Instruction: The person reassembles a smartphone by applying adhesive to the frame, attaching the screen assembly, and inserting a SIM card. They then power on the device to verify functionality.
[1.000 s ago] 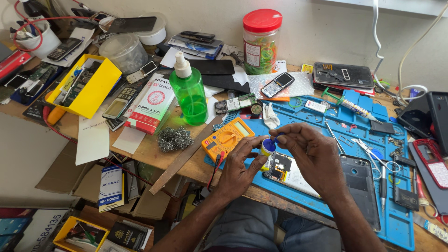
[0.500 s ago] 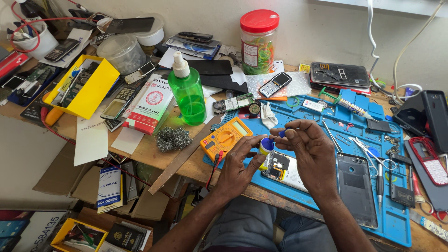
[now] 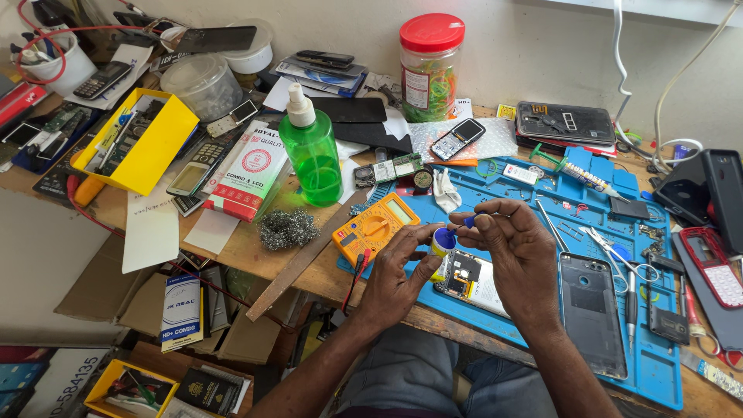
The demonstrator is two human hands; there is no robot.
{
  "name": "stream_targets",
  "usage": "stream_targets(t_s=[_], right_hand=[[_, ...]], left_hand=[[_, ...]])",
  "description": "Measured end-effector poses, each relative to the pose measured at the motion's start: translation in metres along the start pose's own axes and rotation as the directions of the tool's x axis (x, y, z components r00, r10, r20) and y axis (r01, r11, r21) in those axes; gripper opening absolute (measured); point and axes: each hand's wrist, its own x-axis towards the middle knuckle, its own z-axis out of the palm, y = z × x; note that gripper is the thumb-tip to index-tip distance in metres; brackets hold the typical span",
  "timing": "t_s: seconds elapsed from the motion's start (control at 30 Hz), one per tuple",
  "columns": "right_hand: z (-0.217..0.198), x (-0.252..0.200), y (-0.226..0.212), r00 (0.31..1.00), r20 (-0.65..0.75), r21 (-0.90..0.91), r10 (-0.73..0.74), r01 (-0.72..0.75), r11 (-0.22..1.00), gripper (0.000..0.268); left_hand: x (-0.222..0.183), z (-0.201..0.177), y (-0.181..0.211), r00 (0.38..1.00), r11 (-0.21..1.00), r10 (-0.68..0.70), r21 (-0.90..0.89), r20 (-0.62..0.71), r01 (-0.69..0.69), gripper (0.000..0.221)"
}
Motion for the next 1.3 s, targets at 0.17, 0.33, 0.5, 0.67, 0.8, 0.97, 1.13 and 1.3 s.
stream_targets(t_s=[0.17, 0.33, 0.5, 0.67, 0.8, 0.97, 1.13, 1.3], right_hand=[[-0.001, 0.0, 0.002, 1.0, -0.002, 0.006, -0.013, 0.013, 1.0, 0.019], [-0.001, 0.001, 0.005, 1.0, 0.004, -0.008, -0.025, 0.025, 1.0, 0.019], [-0.002, 0.001, 0.004, 1.0, 0.008, -0.02, -0.001, 0.001, 1.0, 0.018], [-0.005, 0.003, -0.001, 0.999, 0.049, -0.023, -0.02, 0.021, 1.0, 0.017], [-0.012, 0.004, -0.016, 0.984, 0.134, -0.288, -0.116, 0.151, 0.946, 0.016], [-0.021, 0.008, -0.035, 0.971, 0.221, -0.571, -0.094, 0.207, 0.795, 0.017], [-0.022, 0.007, -0.031, 0.957, 0.266, -0.714, -0.116, 0.276, 0.643, 0.019], [-0.019, -0.004, -0.03, 0.978, 0.207, -0.968, 0.042, 0.198, 0.154, 0.034]], left_hand=[[0.0, 0.0, -0.001, 1.0, 1.0, 0.006, 0.008, 0.001, -0.006, 0.047], [0.0, -0.001, -0.002, 1.0, 1.0, 0.003, 0.026, -0.001, -0.003, 0.047], [0.0, 0.0, -0.002, 1.0, 0.999, 0.004, 0.033, 0.006, -0.004, 0.047], [0.001, -0.001, -0.002, 1.0, 0.999, 0.028, 0.04, -0.001, -0.028, 0.047], [0.0, 0.0, -0.001, 0.999, 0.997, 0.044, 0.058, -0.013, -0.043, 0.048], [-0.002, 0.0, -0.002, 0.996, 0.988, 0.081, 0.132, -0.022, -0.077, 0.047], [-0.003, 0.002, -0.004, 0.986, 0.968, 0.163, 0.194, -0.012, -0.158, 0.044], [-0.006, 0.003, 0.007, 0.98, 0.944, 0.199, 0.261, 0.03, -0.199, 0.046]])
